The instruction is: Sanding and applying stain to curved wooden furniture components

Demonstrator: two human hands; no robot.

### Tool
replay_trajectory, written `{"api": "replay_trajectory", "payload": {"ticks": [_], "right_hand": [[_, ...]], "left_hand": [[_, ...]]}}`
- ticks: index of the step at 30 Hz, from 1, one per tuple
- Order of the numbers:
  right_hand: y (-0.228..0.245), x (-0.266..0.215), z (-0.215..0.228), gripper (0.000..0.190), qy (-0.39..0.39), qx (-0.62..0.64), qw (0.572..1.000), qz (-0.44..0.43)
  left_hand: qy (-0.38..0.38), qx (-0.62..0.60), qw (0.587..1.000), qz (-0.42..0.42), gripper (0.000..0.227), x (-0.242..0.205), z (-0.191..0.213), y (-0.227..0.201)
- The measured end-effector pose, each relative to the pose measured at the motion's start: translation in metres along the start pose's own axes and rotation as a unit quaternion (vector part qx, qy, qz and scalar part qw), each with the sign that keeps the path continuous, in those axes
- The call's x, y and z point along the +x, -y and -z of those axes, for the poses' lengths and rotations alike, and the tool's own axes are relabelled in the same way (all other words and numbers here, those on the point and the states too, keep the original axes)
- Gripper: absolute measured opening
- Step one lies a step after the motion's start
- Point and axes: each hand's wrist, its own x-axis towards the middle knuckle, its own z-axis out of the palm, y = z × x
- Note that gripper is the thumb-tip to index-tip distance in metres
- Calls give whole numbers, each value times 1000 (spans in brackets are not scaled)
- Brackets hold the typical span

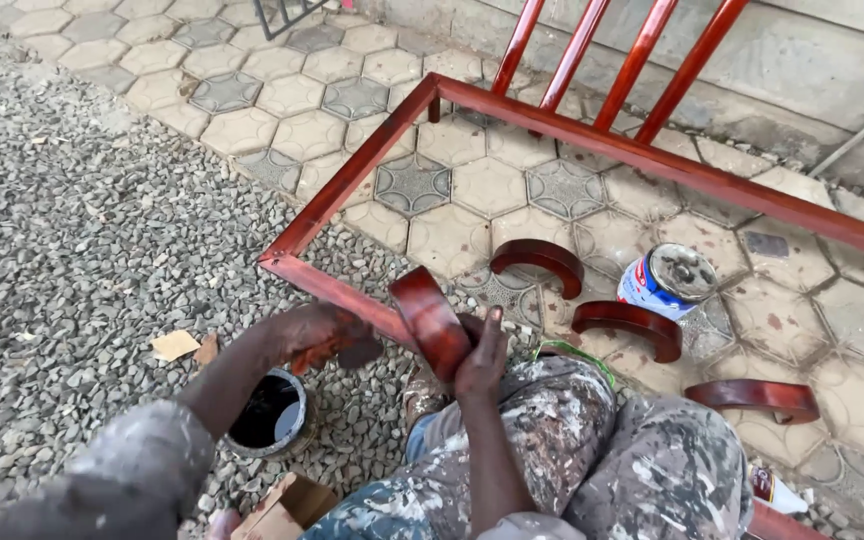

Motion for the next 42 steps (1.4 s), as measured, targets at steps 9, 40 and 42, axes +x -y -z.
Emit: {"api": "replay_trajectory", "payload": {"ticks": [9, 40, 42], "right_hand": [[-2, -1, 6, 85, 230, 180, 956, 16], [15, -7, 5, 88, 133, 352, 883, -279], [24, -11, 7, 90, 147, 367, 874, -284]], "left_hand": [[-50, -277, 907, -314, 29, -15, -8, -37], [-400, 95, 722, -557, 20, 17, -107, 30], [-362, 249, 669, -600, 29, 18, -119, 45]]}}
